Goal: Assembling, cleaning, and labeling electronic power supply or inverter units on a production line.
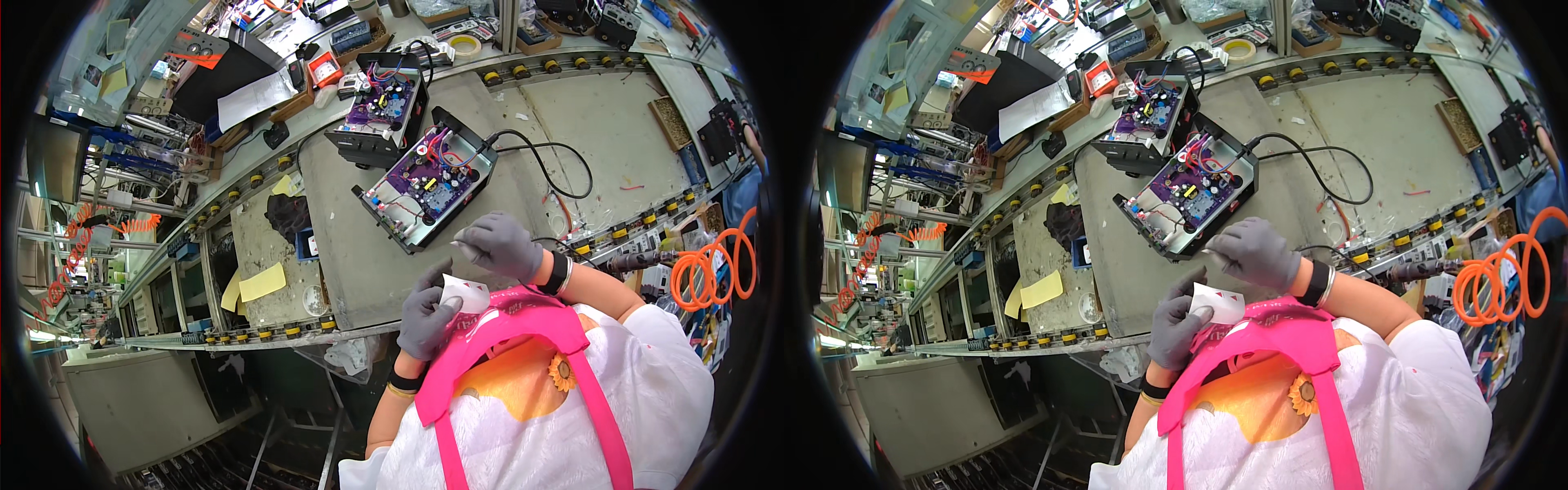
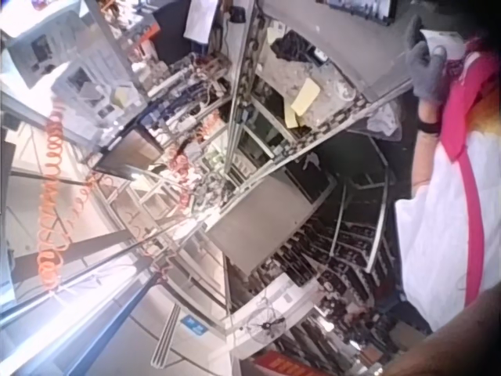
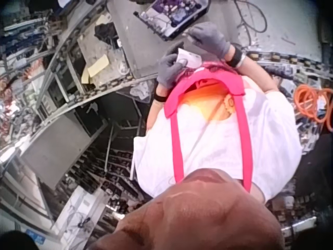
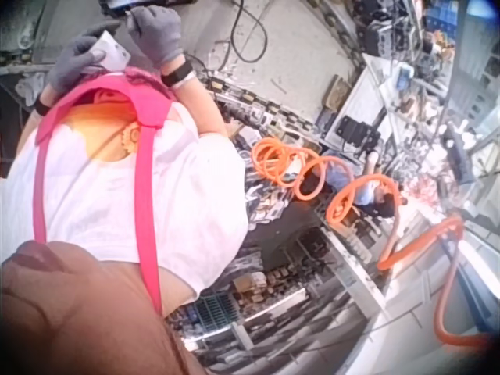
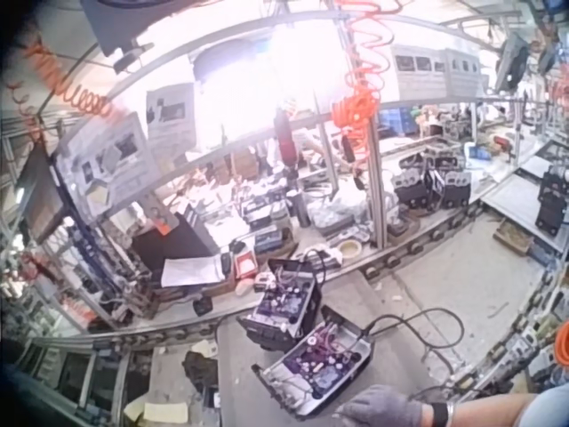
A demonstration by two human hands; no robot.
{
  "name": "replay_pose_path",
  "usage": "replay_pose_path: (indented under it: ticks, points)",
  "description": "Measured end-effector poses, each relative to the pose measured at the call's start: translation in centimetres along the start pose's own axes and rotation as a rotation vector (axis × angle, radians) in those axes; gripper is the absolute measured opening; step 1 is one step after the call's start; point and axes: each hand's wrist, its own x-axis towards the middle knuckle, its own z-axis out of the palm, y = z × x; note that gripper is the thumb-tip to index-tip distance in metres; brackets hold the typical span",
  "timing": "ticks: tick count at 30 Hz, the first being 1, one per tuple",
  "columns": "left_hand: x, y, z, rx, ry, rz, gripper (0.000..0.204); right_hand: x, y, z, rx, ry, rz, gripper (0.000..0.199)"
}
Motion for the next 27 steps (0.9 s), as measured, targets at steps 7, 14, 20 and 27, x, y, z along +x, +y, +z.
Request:
replay_pose_path:
  ticks: [7, 14, 20, 27]
  points:
    - [0.2, 1.6, -0.5, -0.284, -0.064, 0.011, 0.021, 1.3, -1.7, -1.1, -0.325, -0.08, -0.203, 0.025]
    - [1.8, 2.6, -0.4, 0.022, -0.149, 0.194, 0.029, 3.5, 0.6, -3.5, 0.435, -0.379, 0.377, 0.025]
    - [3.6, 3.8, -0.2, 0.345, -0.138, 0.21, 0.026, 4.5, 2.0, -4.6, 0.541, -0.408, 0.492, 0.022]
    - [2.6, 3.6, -6.0, 0.032, 0.314, -0.039, 0.021, 10.4, 10.9, -10.1, 0.835, -0.304, 0.442, 0.017]
